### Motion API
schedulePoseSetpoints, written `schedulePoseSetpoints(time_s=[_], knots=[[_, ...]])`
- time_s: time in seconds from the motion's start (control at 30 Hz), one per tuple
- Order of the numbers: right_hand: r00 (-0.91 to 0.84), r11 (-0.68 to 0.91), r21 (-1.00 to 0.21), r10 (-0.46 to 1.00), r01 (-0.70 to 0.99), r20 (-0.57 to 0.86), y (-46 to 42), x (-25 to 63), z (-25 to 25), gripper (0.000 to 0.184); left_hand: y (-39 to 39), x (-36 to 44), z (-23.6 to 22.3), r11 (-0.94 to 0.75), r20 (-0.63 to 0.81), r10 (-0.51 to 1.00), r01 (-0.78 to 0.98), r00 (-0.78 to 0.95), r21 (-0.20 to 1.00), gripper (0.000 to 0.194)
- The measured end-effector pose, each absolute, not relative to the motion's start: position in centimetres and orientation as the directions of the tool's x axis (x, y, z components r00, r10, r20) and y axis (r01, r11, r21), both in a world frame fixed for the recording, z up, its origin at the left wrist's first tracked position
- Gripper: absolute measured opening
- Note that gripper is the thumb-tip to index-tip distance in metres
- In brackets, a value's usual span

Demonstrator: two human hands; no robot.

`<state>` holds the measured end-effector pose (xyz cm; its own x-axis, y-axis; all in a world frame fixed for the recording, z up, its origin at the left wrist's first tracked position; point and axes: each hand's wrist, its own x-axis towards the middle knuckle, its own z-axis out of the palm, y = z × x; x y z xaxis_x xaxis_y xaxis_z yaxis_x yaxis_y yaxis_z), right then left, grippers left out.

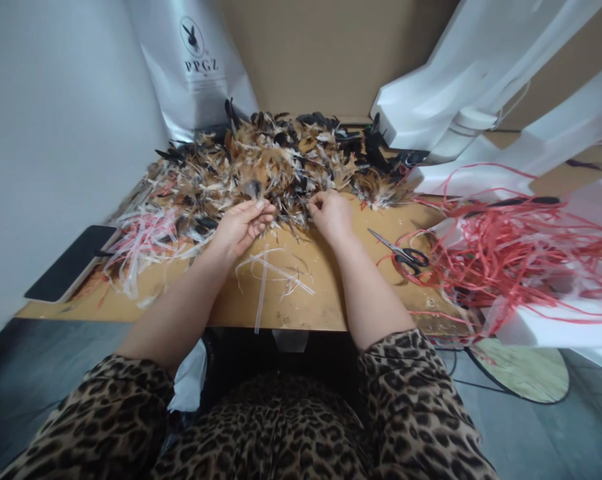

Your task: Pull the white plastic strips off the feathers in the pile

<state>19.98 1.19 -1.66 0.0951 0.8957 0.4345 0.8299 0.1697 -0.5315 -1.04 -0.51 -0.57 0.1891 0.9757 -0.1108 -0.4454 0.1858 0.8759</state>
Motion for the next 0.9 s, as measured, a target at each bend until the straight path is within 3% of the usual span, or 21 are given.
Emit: schedulePoseSetpoints(time_s=[0.17,0.57,0.73,0.9], knots=[[0.142,0.125,-0.494,0.872,0.861,0.468,1.1,20.5,-1.0,0.019,-0.6,-1.1,-0.5,0.194,-0.107,0.972,-0.46,0.209,0.867,0.009],[0.065,0.063,-0.334,0.931,0.94,0.359,0.5,19.4,-1.5,0.018,-0.6,-1.0,-0.6,0.214,-0.129,0.967,-0.434,0.218,0.875,0.011],[0.079,0.164,-0.519,0.907,0.839,0.413,0.8,19.5,-1.3,0.014,-0.4,-1.1,-0.6,0.188,-0.112,0.974,-0.431,0.195,0.882,0.011],[0.043,0.254,-0.81,0.945,0.529,0.325,0.2,19.1,0.3,0.012,-0.3,-1.3,-0.4,0.155,-0.084,0.98,-0.434,0.178,0.888,0.009]])
